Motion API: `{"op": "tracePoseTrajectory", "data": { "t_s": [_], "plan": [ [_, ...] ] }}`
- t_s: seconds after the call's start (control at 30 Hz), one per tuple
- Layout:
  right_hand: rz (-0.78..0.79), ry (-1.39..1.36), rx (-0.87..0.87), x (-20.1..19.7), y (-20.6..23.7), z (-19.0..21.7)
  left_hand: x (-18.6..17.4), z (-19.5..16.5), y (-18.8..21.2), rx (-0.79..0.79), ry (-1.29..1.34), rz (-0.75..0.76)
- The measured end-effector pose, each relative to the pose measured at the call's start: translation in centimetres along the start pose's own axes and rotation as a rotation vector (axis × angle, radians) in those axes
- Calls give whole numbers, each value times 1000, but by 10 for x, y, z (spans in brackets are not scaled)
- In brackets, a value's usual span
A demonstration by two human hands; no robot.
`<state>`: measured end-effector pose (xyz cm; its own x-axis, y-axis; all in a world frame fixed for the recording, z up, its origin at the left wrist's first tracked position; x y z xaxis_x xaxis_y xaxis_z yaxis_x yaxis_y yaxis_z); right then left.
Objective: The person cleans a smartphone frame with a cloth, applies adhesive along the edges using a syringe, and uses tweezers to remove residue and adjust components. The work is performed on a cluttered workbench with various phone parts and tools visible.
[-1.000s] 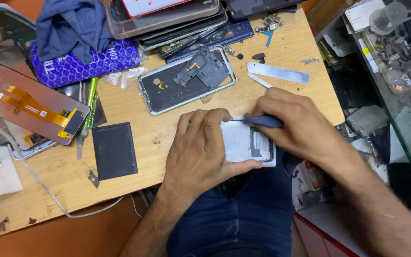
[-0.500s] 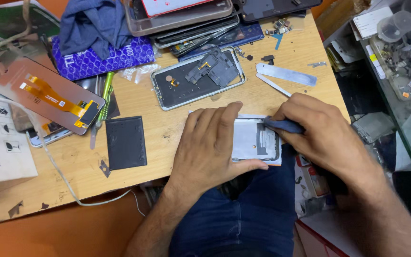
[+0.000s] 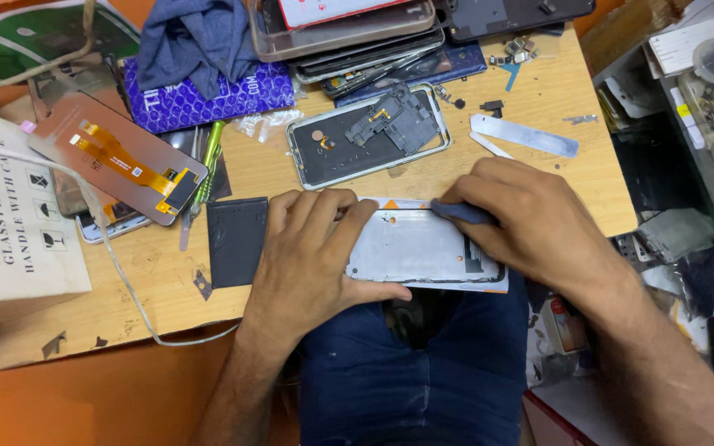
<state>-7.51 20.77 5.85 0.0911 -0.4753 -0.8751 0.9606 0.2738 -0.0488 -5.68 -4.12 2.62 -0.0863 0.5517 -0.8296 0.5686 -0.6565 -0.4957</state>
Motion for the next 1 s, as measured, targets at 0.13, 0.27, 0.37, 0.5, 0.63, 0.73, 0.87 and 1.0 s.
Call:
{"op": "tracePoseTrajectory", "data": {
  "t_s": [0.13,0.27,0.37,0.5,0.63,0.73,0.87,1.0],
  "plan": [
    [-37,-54,-149,16,-17,23,0,2,1,12,-6,-12],
    [29,-31,-44,2,-13,17,1,2,2,-15,6,-30],
    [65,-3,46,-5,-9,7,2,3,4,-33,35,-60],
    [35,-93,-96,23,-20,24,2,4,6,-56,70,-59],
    [7,-78,-163,31,-30,40,2,3,6,-63,60,-61],
    [74,-83,9,6,-20,35,4,3,9,-105,89,-28],
    [61,-21,77,3,-16,39,5,5,13,-93,100,-27],
    [-21,-55,-110,27,-26,54,4,3,12,-41,21,-80]
  ]
}}
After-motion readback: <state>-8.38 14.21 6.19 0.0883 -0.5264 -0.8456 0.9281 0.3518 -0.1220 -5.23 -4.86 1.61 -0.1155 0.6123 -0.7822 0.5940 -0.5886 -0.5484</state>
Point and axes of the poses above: each hand's wrist, its own y-axis away from the middle knuckle, its own x-axis out of the palm, z = x × y, the point moved 1 cm from there along -y, towards the middle knuckle, and after that the axes turned 15 degrees about x, right-handed, at the moved point
